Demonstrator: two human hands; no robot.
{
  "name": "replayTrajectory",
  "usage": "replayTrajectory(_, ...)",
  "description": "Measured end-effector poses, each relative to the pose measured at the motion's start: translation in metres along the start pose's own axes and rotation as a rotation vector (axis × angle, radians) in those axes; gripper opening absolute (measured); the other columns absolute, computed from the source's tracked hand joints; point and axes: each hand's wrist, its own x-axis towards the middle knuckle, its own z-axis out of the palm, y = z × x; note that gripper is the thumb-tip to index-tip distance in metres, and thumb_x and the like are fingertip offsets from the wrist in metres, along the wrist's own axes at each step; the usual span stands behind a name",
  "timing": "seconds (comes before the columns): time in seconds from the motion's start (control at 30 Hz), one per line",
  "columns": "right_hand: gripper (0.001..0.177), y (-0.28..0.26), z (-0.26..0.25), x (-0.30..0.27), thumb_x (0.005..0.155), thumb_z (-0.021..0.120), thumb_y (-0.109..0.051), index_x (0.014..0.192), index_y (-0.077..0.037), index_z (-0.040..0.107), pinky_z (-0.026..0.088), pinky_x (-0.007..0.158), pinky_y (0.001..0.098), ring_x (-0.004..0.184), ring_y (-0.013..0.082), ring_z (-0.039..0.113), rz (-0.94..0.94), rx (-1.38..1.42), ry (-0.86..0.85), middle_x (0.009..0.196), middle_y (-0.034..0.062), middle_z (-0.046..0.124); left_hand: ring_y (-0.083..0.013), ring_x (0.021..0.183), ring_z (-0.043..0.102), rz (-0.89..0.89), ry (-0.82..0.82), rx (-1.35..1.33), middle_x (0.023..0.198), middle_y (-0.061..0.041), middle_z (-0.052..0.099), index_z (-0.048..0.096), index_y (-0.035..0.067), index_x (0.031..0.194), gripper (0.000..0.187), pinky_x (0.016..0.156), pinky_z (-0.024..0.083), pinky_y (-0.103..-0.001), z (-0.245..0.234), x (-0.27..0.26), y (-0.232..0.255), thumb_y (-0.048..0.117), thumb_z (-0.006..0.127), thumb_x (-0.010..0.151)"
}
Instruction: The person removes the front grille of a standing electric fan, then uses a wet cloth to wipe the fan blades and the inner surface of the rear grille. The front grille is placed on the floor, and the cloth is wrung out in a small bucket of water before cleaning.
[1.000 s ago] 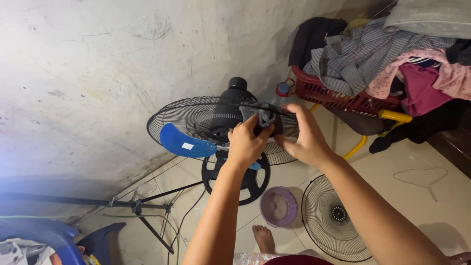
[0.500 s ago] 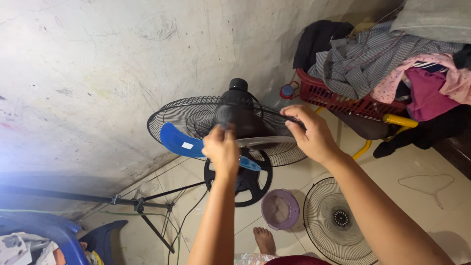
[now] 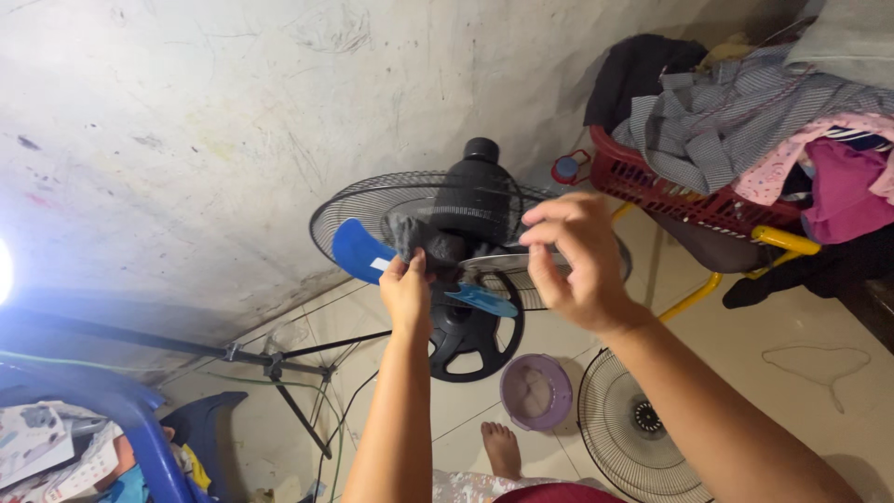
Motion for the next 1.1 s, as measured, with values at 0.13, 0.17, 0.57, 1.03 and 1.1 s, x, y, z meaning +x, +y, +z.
replayTrajectory(0.13, 0.016, -0.019, 0.029, -0.006, 0.088, 0.064, 0.005, 0.098, -0.007, 0.063, 0.049, 0.096, 0.037, 0.106, 0.0263, 0.059, 0.068, 0.157, -0.121, 0.11, 0.0082, 0.066, -0.0147, 0.066, 0.061, -0.057, -0.01, -0.347, 0.077, -0.001, 0.062, 0.061, 0.006, 0.091, 0.02, 0.063, 0.047, -0.029, -0.018, -0.003, 0.023, 0.022, 0.069, 0.099)
replayTrajectory(0.17, 0.017, -0.025, 0.039, -0.008, 0.089, 0.063, 0.005, 0.101, -0.008, 0.063, 0.051, 0.096, 0.0359, 0.106, 0.0241, 0.062, 0.118, 0.217, -0.135, 0.111, 0.0072, 0.067, -0.0145, 0.066, 0.061, -0.065, 0.021, -0.356, 0.075, -0.001, 0.061, 0.062, 0.007, 0.092, 0.018, 0.063, 0.047, -0.028, -0.024, -0.005, 0.03, 0.023, 0.068, 0.098)
replayTrajectory(0.57, 0.062, -0.063, 0.154, -0.049, 0.086, 0.076, -0.005, 0.139, -0.004, 0.043, 0.05, 0.098, 0.0383, 0.118, 0.0306, 0.062, 0.624, 0.356, -0.197, 0.128, 0.0193, 0.06, -0.016, 0.09, 0.061, -0.045, -0.434, 0.145, 0.096, -0.002, 0.07, 0.075, 0.004, 0.102, 0.024, 0.083, 0.046, -0.032, -0.088, -0.019, 0.074, 0.024, 0.064, 0.093)
replayTrajectory(1.03, 0.053, -0.095, 0.151, -0.073, 0.092, 0.07, -0.016, 0.137, 0.0, 0.047, 0.051, 0.096, 0.032, 0.109, 0.0183, 0.067, 0.881, 0.414, 0.012, 0.121, 0.0141, 0.069, -0.0397, 0.141, 0.039, 1.196, -0.355, 1.414, 0.154, -0.011, 0.046, 0.063, 0.003, 0.133, 0.05, 0.116, 0.025, -0.055, -0.088, 0.036, 0.098, 0.018, 0.068, 0.086)
replayTrajectory(1.1, 0.052, -0.098, 0.151, -0.072, 0.092, 0.07, -0.017, 0.136, -0.001, 0.048, 0.051, 0.095, 0.0315, 0.108, 0.0175, 0.068, 0.902, 0.388, 0.008, 0.119, 0.0131, 0.07, -0.0416, 0.141, 0.037, 1.049, -0.406, 1.439, 0.151, -0.014, 0.045, 0.064, 0.002, 0.129, 0.047, 0.118, 0.024, -0.054, -0.094, 0.04, 0.092, 0.02, 0.069, 0.085)
